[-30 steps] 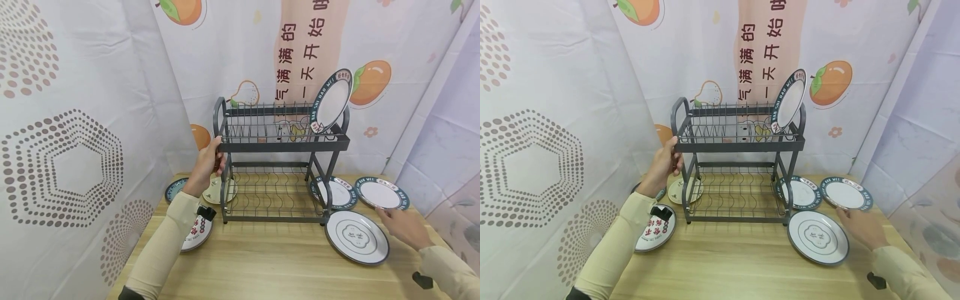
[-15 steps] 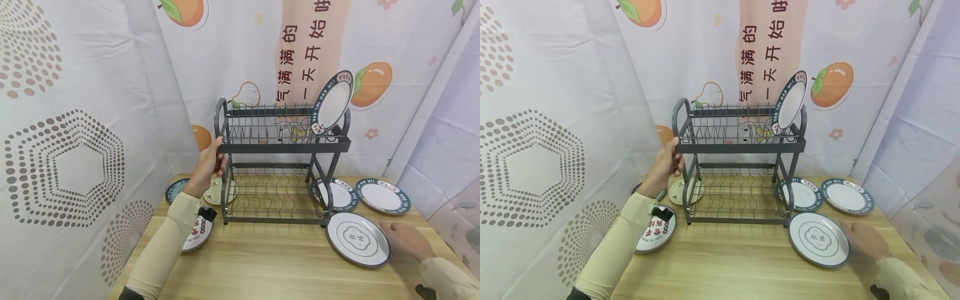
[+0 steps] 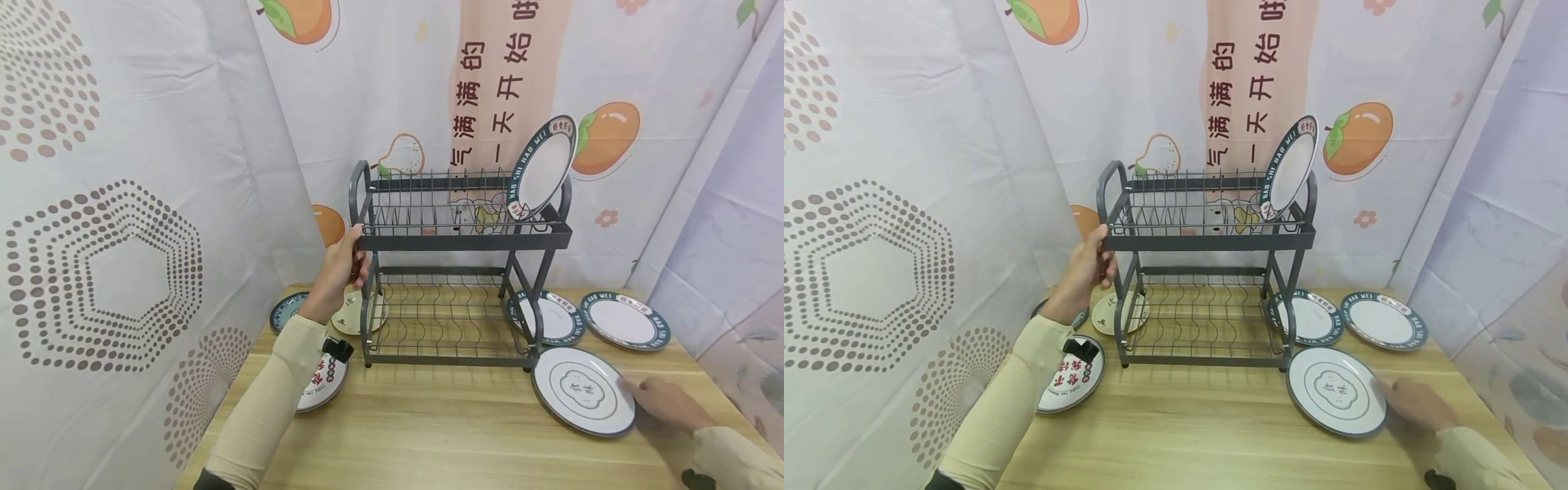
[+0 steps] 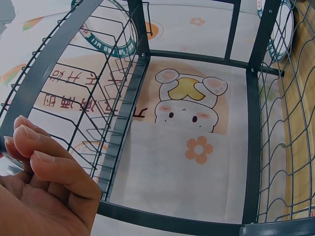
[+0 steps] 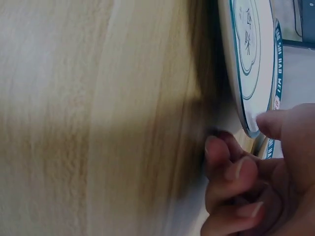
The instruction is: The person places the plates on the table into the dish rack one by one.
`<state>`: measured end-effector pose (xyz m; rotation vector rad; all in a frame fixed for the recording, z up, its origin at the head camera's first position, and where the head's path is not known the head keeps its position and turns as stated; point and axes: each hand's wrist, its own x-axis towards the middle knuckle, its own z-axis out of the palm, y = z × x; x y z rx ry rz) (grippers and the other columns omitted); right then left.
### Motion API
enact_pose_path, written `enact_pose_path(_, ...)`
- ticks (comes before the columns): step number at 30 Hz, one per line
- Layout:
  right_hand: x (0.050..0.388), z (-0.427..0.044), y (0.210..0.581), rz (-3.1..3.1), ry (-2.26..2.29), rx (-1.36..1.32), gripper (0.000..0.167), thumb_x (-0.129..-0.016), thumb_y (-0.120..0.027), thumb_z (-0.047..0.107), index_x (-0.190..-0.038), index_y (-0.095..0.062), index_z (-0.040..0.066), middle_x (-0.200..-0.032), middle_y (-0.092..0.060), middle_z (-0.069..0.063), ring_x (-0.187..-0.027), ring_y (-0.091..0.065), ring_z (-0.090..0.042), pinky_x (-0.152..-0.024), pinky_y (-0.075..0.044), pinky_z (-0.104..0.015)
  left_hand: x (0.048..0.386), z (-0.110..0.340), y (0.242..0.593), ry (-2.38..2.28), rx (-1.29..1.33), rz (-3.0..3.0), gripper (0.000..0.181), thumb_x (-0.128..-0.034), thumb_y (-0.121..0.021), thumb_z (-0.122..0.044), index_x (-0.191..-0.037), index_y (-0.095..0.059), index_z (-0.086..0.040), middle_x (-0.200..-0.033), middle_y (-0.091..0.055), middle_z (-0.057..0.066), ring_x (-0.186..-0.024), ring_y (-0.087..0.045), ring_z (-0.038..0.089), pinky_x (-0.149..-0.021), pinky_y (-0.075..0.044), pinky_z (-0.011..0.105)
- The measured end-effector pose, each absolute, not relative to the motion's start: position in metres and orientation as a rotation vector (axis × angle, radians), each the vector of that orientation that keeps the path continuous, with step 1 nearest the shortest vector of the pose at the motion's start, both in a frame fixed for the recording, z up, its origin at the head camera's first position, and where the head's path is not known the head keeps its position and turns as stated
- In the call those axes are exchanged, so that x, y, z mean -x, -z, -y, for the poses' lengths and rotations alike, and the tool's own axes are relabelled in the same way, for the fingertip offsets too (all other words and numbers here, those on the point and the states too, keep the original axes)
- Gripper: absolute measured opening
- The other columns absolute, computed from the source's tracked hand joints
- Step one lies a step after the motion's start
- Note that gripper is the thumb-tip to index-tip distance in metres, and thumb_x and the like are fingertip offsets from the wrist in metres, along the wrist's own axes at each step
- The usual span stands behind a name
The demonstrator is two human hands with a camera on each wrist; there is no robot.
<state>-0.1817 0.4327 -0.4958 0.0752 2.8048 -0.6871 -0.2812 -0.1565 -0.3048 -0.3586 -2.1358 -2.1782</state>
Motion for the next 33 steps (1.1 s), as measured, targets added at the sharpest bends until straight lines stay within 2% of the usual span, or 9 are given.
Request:
enact_pose_path(3,0.178,-0.43,0.496,-2.69,0.849,-0.161,0.06,-0.109,-0.04,0.049,-0.068,-0.057,0.008,-0.057,-0.054,-0.001,-0.048,-0.043,-0.011,-0.05,-0.039,-0.026,0.281,0.156,0.305,2.177,0.361,2.135,0.063,-0.0988,-0.049,-0.069,-0.073,-0.045,-0.011,-0.059,-0.052,0.002,-0.042,-0.043,0.013,-0.043,-0.036,0.024)
enact_pose_path(7,0.177,-0.431,0.495,-2.605,0.957,-0.203,0.059,-0.109,-0.043,0.046,-0.063,-0.054,0.011,-0.052,-0.049,0.003,-0.045,-0.036,-0.006,-0.046,-0.035,-0.02,0.281,0.156,0.305,2.179,0.353,2.132,0.064,-0.0979,-0.05,-0.069,-0.072,-0.045,-0.011,-0.059,-0.052,0.003,-0.042,-0.043,0.013,-0.043,-0.036,0.024)
enact_pose_path(14,0.18,-0.44,0.496,-2.525,1.051,-0.09,0.048,-0.109,-0.049,0.036,-0.068,-0.056,0.012,-0.057,-0.053,0.004,-0.048,-0.039,-0.005,-0.048,-0.036,-0.019,0.281,0.155,0.304,2.193,0.345,2.126,0.064,-0.0977,-0.051,-0.069,-0.073,-0.045,-0.011,-0.059,-0.052,0.002,-0.042,-0.042,0.013,-0.044,-0.036,0.024)
enact_pose_path(23,0.179,-0.45,0.494,-2.338,1.25,0.063,0.04,-0.11,-0.045,0.028,-0.078,-0.059,0.01,-0.063,-0.055,0.004,-0.05,-0.044,-0.004,-0.047,-0.038,-0.02,0.282,0.155,0.302,2.198,0.348,2.13,0.065,-0.0968,-0.052,-0.07,-0.072,-0.045,-0.011,-0.059,-0.053,0.002,-0.042,-0.043,0.013,-0.044,-0.037,0.024)
enact_pose_path(33,0.182,-0.456,0.486,-2.266,1.436,0.071,0.039,-0.113,-0.038,0.028,-0.077,-0.048,0.017,-0.064,-0.048,0.009,-0.056,-0.044,-0.004,-0.051,-0.038,-0.025,0.282,0.156,0.301,2.189,0.366,2.128,0.064,-0.0984,-0.05,-0.069,-0.072,-0.045,-0.011,-0.058,-0.052,0.003,-0.042,-0.043,0.013,-0.044,-0.037,0.025)
